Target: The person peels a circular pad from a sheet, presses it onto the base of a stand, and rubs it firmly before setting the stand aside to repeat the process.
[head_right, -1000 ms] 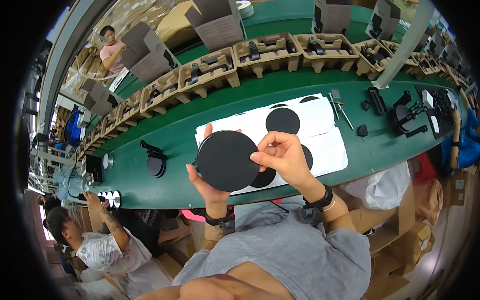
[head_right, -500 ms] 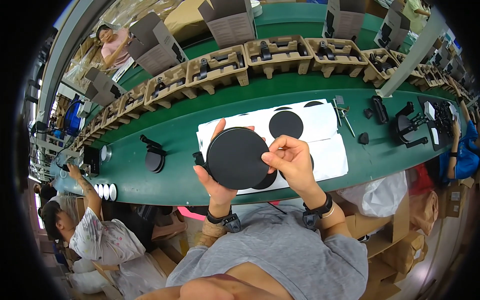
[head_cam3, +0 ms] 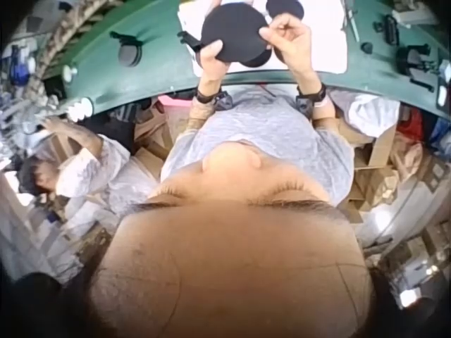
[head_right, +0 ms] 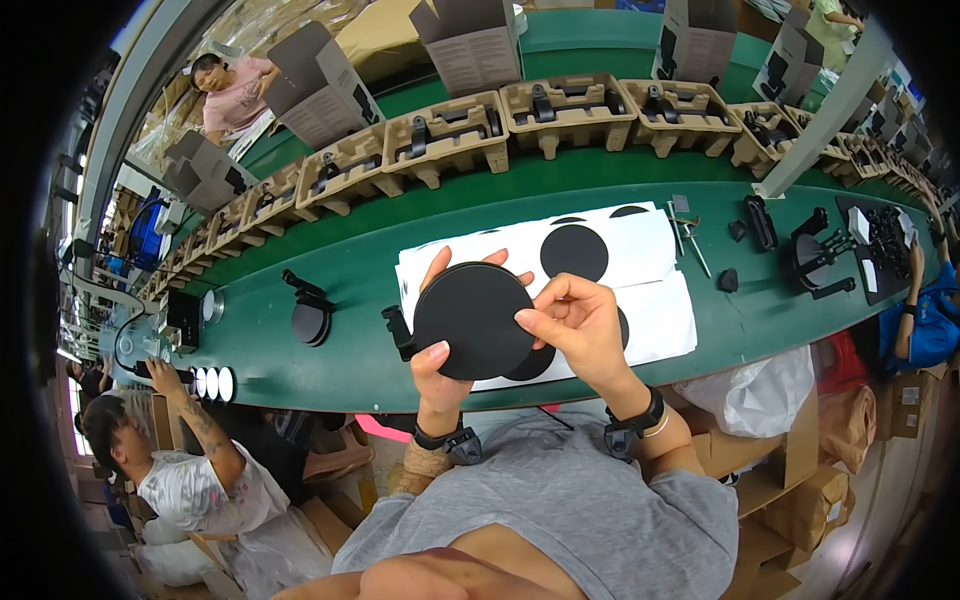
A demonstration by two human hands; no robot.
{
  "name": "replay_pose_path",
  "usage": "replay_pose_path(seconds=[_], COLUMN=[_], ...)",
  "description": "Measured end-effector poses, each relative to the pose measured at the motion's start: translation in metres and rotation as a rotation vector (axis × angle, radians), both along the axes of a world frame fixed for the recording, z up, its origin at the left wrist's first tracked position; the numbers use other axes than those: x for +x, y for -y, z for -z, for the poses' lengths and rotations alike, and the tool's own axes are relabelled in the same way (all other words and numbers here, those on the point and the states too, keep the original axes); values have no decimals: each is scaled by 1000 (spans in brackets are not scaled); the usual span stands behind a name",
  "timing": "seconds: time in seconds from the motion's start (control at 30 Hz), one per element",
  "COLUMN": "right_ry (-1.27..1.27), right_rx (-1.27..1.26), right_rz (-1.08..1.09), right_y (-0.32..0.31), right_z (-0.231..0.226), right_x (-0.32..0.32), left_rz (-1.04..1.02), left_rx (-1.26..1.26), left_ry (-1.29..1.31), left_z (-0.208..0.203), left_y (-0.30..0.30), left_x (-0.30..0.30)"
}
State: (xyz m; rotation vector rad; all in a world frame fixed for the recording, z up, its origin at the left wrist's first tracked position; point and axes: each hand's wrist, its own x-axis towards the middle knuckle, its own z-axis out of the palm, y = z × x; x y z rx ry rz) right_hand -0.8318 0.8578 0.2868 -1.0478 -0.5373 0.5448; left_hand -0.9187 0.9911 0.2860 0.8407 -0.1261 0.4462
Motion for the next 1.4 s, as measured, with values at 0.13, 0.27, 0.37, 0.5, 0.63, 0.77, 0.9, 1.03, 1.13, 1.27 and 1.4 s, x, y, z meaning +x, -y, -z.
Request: replay_pose_path(seconds=[0.13,0.27,0.37,0.5,0.63,0.77,0.9,1.03,1.13,1.27,1.4], right_ry=[-17,89,309,789,1332,1524,1227,683,356,701,1103], right_rx=[-102,-322,-477,-907,-131,-151,-187,-235,-217,-267,-368], right_rz=[43,112,241,438,388,168,404,217,71,261,657], right_y=[-8,-17,-25,-22,-27,-37,-54,-84,-130,-245,-324], right_z=[-11,-17,-24,-20,-6,-3,7,8,4,5,-1], right_x=[-4,1,3,11,0,-12,-7,11,31,90,159], left_rz=[8,-94,-115,-69,-91,-106,2,115,135,89,69], left_rx=[50,243,187,-62,-105,-78,-189,-222,-223,-263,-541], left_ry=[36,88,35,107,69,51,61,57,84,-33,-180], left_z=[1,16,20,11,12,23,58,71,80,88,97], left_y=[-8,-13,-16,-28,-35,-38,-47,-48,-59,-62,-70], left_x=[-3,-6,-4,-6,-8,-8,-10,-8,-9,-21,-18])
